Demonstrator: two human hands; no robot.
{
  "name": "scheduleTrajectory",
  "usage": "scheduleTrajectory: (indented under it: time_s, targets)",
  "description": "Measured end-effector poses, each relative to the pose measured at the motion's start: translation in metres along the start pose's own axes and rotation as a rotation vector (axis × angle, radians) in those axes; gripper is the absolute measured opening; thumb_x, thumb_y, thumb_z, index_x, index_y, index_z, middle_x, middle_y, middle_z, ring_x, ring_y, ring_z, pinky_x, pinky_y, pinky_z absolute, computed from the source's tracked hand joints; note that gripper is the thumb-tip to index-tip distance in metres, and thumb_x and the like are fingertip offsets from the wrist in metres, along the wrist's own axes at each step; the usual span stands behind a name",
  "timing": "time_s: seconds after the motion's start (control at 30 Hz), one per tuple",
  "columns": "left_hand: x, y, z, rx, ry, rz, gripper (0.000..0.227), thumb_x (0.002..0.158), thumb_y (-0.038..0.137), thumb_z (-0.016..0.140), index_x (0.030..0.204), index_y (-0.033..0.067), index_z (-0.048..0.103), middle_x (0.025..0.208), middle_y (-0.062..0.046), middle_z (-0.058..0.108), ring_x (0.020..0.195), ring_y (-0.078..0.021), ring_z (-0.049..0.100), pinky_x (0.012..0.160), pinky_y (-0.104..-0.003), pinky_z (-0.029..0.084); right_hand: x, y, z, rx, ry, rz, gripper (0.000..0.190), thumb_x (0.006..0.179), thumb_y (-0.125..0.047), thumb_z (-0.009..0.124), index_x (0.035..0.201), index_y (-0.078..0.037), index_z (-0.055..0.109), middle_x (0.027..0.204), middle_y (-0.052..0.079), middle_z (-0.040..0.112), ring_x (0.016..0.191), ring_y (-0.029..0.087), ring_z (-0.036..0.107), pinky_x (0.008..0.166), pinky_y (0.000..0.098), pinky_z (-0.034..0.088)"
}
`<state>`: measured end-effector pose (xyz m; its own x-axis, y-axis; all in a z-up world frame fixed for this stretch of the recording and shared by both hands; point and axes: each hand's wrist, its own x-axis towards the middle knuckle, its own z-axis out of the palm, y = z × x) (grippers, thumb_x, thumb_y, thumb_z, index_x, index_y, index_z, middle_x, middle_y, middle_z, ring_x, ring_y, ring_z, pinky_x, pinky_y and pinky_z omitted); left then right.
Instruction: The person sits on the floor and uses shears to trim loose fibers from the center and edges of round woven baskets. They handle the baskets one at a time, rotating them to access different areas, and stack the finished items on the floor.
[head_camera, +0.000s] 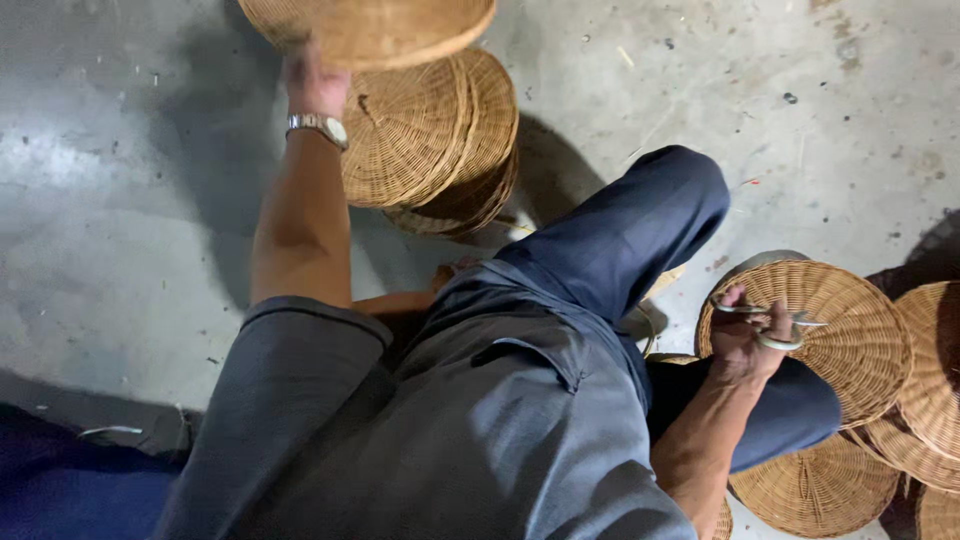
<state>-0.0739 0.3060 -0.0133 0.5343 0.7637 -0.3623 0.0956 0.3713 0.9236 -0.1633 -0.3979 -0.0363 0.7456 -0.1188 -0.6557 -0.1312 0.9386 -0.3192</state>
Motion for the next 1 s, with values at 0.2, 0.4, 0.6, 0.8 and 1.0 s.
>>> scheduleTrajectory:
  time_s: [0.2, 0.4, 0.6, 0.8, 1.0]
  targets:
    - [-0.037, -0.025, -0.062, -0.311, 0.158, -0.302, 0.034, 0.097, 0.009, 0.058, 0.129, -0.0011, 0.057, 0.124, -0.017, 0.068, 0.103, -0.0312, 0.064, 0.089, -0.048, 0.054, -0.008, 0.003, 0.002, -0.019, -0.117, 0.047, 0.057, 0.103, -0.028, 0.068, 0.142, 0.001, 0.039, 0.116, 0.026, 0.060, 0.100, 0.039, 0.064, 0.087, 0.0492, 0.057]
    - [-0.073, -0.067, -0.075, -0.790, 0.289, -0.514, 0.035, 0.098, 0.004, 0.056, 0.132, -0.0009, 0.055, 0.122, -0.018, 0.067, 0.105, -0.0313, 0.066, 0.096, -0.052, 0.056, -0.013, 0.006, 0.008, -0.036, -0.036, 0.002, 0.054, 0.104, -0.030, 0.064, 0.137, 0.000, 0.033, 0.114, 0.027, 0.059, 0.100, 0.039, 0.063, 0.088, 0.0492, 0.056]
    - [-0.087, -0.126, -0.065, -0.659, 0.620, -0.784, 0.029, 0.099, 0.006, 0.060, 0.128, 0.0011, 0.061, 0.122, -0.007, 0.066, 0.106, -0.0189, 0.064, 0.091, -0.035, 0.056, -0.015, 0.011, 0.014, -0.144, -0.032, 0.005, 0.058, 0.100, -0.030, 0.064, 0.139, 0.003, 0.034, 0.114, 0.027, 0.061, 0.100, 0.038, 0.064, 0.089, 0.0483, 0.057]
    - [-0.105, -0.137, -0.061, -0.551, 0.623, -0.750, 0.032, 0.099, 0.011, 0.061, 0.129, 0.0007, 0.061, 0.124, -0.009, 0.065, 0.107, -0.0197, 0.064, 0.092, -0.035, 0.056, -0.018, 0.013, 0.019, -0.169, -0.018, 0.000, 0.062, 0.100, -0.029, 0.066, 0.137, 0.010, 0.035, 0.113, 0.028, 0.060, 0.100, 0.037, 0.063, 0.092, 0.0472, 0.056]
    - [-0.105, -0.138, -0.052, -0.515, 0.593, -0.705, 0.035, 0.098, 0.017, 0.063, 0.130, 0.0003, 0.061, 0.126, -0.010, 0.065, 0.108, -0.0205, 0.063, 0.093, -0.035, 0.056, -0.021, 0.016, 0.023, -0.184, -0.040, 0.010, 0.056, 0.101, -0.030, 0.065, 0.131, 0.010, 0.040, 0.115, 0.026, 0.059, 0.102, 0.034, 0.062, 0.095, 0.0448, 0.054]
